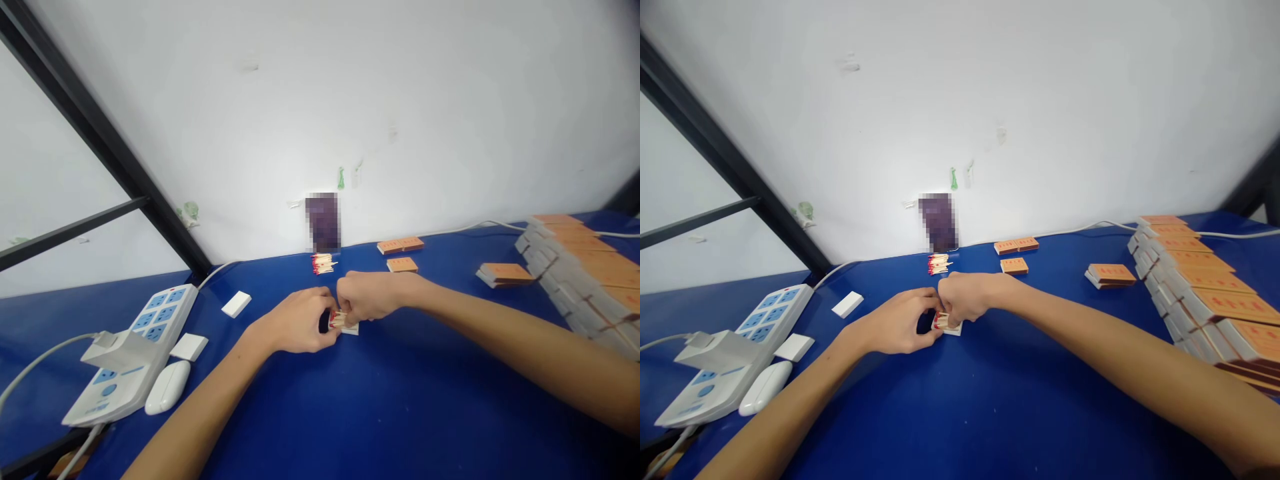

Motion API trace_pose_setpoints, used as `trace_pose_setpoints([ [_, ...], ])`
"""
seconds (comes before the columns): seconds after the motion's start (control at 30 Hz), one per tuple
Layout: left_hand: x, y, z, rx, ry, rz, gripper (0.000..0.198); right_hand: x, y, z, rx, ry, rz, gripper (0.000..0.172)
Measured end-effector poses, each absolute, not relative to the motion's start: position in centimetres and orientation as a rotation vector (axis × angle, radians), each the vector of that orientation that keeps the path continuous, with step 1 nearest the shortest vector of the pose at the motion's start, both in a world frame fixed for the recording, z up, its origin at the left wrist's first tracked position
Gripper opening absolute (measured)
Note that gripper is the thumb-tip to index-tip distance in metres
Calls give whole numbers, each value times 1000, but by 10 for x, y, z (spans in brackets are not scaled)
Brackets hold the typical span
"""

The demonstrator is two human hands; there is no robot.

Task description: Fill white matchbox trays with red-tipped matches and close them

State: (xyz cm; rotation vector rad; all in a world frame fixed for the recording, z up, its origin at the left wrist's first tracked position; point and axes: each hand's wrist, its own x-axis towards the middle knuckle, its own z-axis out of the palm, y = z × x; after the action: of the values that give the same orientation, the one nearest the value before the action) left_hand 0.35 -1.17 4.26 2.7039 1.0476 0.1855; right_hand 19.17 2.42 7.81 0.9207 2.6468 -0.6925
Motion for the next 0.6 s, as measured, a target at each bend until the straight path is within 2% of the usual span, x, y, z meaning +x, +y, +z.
trace_pose_setpoints([
  [0.6,4,-11,41,2723,1057,185,16,196,21,84,815,2661,-679,16],
])
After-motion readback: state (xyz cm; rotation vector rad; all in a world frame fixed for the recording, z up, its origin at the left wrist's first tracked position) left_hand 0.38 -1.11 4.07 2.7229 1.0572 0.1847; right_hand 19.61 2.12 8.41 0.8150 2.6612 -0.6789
